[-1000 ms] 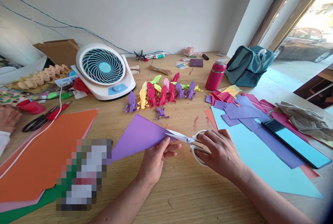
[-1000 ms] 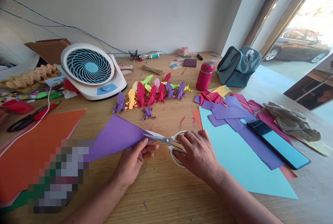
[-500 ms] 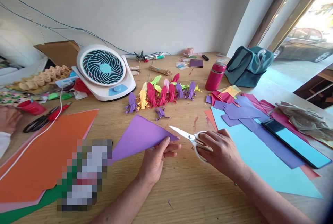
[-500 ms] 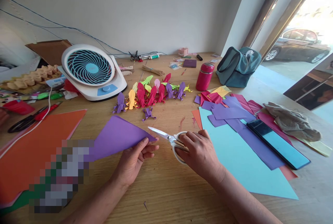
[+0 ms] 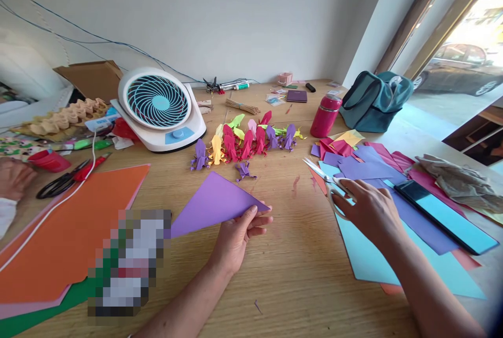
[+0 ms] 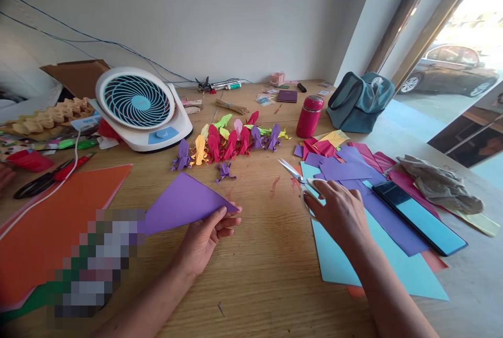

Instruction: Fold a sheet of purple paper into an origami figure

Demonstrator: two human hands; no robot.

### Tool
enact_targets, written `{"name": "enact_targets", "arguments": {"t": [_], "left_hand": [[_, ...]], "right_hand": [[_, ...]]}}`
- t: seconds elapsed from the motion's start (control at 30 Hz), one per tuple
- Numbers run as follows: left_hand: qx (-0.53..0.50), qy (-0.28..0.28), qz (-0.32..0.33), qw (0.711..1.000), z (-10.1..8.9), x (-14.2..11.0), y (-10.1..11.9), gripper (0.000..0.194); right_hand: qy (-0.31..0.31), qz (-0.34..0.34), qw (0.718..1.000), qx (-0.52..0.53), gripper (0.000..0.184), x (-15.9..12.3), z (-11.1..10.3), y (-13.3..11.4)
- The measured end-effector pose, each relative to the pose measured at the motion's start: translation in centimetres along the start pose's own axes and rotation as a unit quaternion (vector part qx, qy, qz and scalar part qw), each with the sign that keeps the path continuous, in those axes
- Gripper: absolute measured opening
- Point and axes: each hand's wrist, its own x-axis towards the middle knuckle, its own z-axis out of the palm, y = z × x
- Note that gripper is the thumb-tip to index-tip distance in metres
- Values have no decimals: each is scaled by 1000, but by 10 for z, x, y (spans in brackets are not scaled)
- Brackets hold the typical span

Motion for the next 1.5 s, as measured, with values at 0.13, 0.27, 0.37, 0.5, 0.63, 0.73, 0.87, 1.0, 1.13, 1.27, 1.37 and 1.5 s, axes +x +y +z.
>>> {"name": "enact_targets", "arguments": {"t": [0.13, 0.27, 0.37, 0.5, 0.63, 0.73, 0.87, 1.0, 1.13, 1.27, 1.37, 1.5], "left_hand": [[6, 6, -5, 1000, -3, 3, -2, 36], [22, 4, -4, 1000, -4, 5, -4, 37], [43, 2, 3, 999, -5, 6, -4, 38], [68, -4, 18, 997, -5, 7, -5, 39], [94, -12, 33, 995, -5, 8, -6, 38], [117, -21, 42, 992, -5, 8, -7, 38], [147, -28, 51, 987, -4, 8, -9, 39], [187, -44, 76, 978, -3, 8, -14, 38], [228, -72, 108, 965, -4, 8, -18, 33], [276, -98, 154, 944, -9, 8, -17, 26], [315, -162, 209, 912, -15, 9, -13, 21], [333, -179, 249, 892, -21, 10, -11, 28]], "right_hand": [[-64, 74, 995, -32, 38, -2, 6, 32], [-111, 116, 986, -54, 45, -2, 11, 56], [-110, 121, 985, -51, 46, -3, 12, 67], [-98, 103, 988, -57, 47, -4, 13, 76], [-125, 126, 982, -66, 50, -5, 15, 80], [-100, 128, 984, -72, 50, -6, 13, 76], [-25, 72, 997, -16, 42, -3, 6, 49], [-40, -19, 982, 183, 27, 2, -4, -7], [-117, -116, 920, 355, 21, 3, -23, -64], [-112, -174, 882, 423, 38, 4, -43, -98], [-100, -229, 860, 445, 34, 3, -48, -112], [-24, -322, 857, 402, 27, -3, -38, -118]]}}
